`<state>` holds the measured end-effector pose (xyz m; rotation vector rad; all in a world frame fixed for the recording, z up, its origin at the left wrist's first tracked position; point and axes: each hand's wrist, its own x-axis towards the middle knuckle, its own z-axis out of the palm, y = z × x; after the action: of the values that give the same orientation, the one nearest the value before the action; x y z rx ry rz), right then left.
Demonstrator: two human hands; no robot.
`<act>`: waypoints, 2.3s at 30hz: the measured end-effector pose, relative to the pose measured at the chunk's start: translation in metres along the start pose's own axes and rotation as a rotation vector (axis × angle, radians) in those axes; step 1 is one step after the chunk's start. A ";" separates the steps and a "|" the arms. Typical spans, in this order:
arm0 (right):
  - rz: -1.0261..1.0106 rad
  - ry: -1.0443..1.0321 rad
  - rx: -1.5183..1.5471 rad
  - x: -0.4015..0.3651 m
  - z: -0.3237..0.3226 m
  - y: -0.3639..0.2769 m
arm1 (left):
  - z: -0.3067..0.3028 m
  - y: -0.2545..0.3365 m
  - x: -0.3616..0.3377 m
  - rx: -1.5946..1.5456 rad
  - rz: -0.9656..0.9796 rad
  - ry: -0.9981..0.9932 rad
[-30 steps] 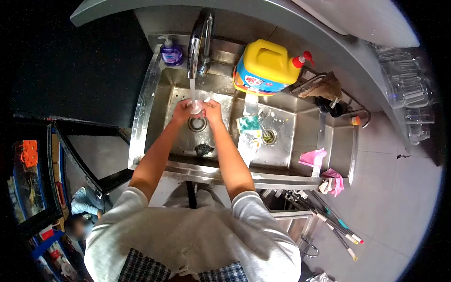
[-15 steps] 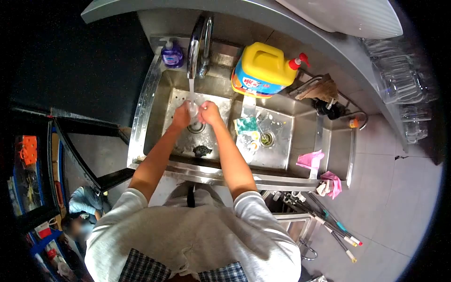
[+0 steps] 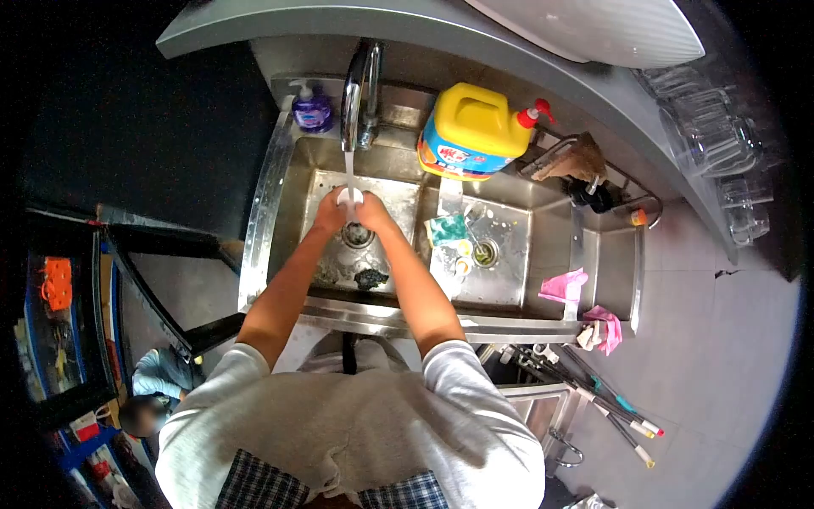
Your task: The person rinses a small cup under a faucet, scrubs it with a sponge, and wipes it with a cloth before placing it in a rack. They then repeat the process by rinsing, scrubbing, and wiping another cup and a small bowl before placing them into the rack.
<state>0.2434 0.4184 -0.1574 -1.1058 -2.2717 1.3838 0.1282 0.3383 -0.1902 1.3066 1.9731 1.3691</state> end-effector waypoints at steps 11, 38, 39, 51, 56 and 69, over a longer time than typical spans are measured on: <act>0.078 0.248 -0.205 -0.008 0.017 -0.017 | 0.004 0.031 0.000 0.108 -0.126 0.101; 0.509 -0.766 1.497 -0.032 -0.012 0.003 | 0.002 0.063 0.003 -0.969 -0.559 0.066; 0.507 -0.767 1.500 -0.030 -0.013 0.003 | 0.007 0.061 0.006 -0.879 -0.607 0.128; 0.527 -0.212 0.718 -0.009 -0.014 -0.043 | 0.013 0.011 0.028 -1.206 -0.887 0.328; -0.099 0.259 -0.045 0.032 -0.016 0.001 | 0.019 0.015 0.035 -1.255 -0.938 0.501; -0.366 0.306 -0.256 0.084 -0.075 -0.043 | -0.006 0.076 -0.034 -1.179 -0.632 0.594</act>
<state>0.2084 0.5164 -0.0965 -0.8405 -2.3118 0.7471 0.1752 0.3125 -0.1265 -0.2523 1.1690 2.1056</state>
